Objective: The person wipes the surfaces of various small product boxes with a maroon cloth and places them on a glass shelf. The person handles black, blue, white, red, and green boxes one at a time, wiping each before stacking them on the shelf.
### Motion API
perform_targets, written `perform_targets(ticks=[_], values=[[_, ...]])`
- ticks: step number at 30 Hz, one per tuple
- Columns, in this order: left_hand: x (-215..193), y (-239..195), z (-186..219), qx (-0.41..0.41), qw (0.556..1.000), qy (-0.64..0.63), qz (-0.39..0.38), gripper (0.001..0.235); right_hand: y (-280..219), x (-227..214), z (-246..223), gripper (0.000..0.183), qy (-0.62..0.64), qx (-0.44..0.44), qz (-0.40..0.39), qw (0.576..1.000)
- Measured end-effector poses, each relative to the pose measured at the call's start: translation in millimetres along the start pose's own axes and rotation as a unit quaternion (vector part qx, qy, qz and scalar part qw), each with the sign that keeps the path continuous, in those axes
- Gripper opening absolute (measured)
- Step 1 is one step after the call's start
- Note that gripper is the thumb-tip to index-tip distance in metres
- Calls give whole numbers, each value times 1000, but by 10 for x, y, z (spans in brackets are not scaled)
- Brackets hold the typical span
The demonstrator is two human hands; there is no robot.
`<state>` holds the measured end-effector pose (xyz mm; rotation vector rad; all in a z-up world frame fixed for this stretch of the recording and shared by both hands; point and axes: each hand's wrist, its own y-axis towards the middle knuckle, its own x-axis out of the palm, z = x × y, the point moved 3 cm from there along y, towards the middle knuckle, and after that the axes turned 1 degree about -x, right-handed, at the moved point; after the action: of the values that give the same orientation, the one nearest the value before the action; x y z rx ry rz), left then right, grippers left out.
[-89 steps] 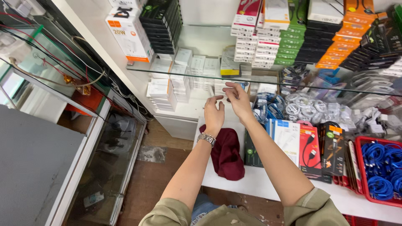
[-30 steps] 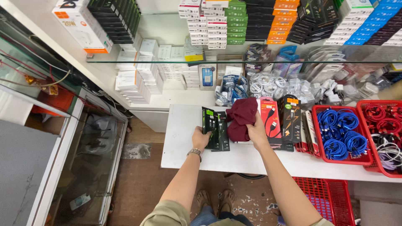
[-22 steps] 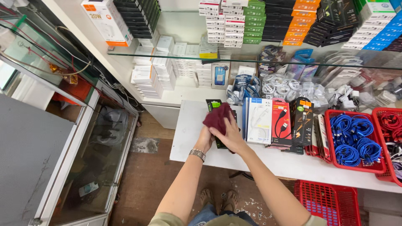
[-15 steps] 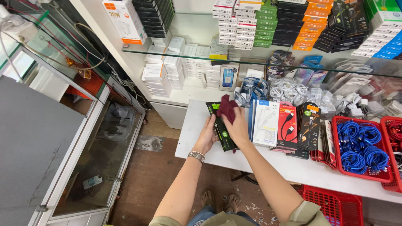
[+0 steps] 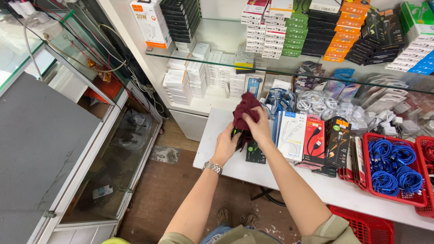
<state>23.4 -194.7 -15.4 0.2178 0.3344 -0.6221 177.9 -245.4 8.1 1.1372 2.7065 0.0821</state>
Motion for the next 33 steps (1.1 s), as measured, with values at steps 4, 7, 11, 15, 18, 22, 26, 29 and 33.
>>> perform_targets(ticks=[4, 7, 11, 15, 18, 22, 26, 29, 33], values=[[-159, -96, 163, 8, 1000, -6, -9, 38, 99, -125, 26, 33, 47, 81, 33, 995], [-214, -54, 171, 24, 999, -5, 22, 36, 139, -66, -73, 30, 9, -35, 14, 999], [-177, -72, 57, 2, 991, -137, 15, 35, 106, -147, -158, 31, -46, -62, 81, 994], [-232, 56, 42, -19, 983, -180, 24, 39, 197, -122, -62, 36, 289, 153, 72, 942], [-219, 80, 65, 4, 978, -207, 9, 36, 109, 28, 72, 39, 202, -20, -36, 979], [-353, 178, 61, -78, 906, -415, 11, 55, 0, -32, 451, 42, 12, 38, -28, 999], [-528, 211, 71, -82, 862, -498, 47, 56, -15, -226, 496, 39, 69, 139, 4, 988], [-446, 186, 44, -123, 814, -559, 98, 62, -110, -76, 254, 38, 57, -27, 41, 997], [-232, 179, 5, -130, 784, -598, 108, 62, -277, 129, -12, 40, -137, -189, 73, 970]])
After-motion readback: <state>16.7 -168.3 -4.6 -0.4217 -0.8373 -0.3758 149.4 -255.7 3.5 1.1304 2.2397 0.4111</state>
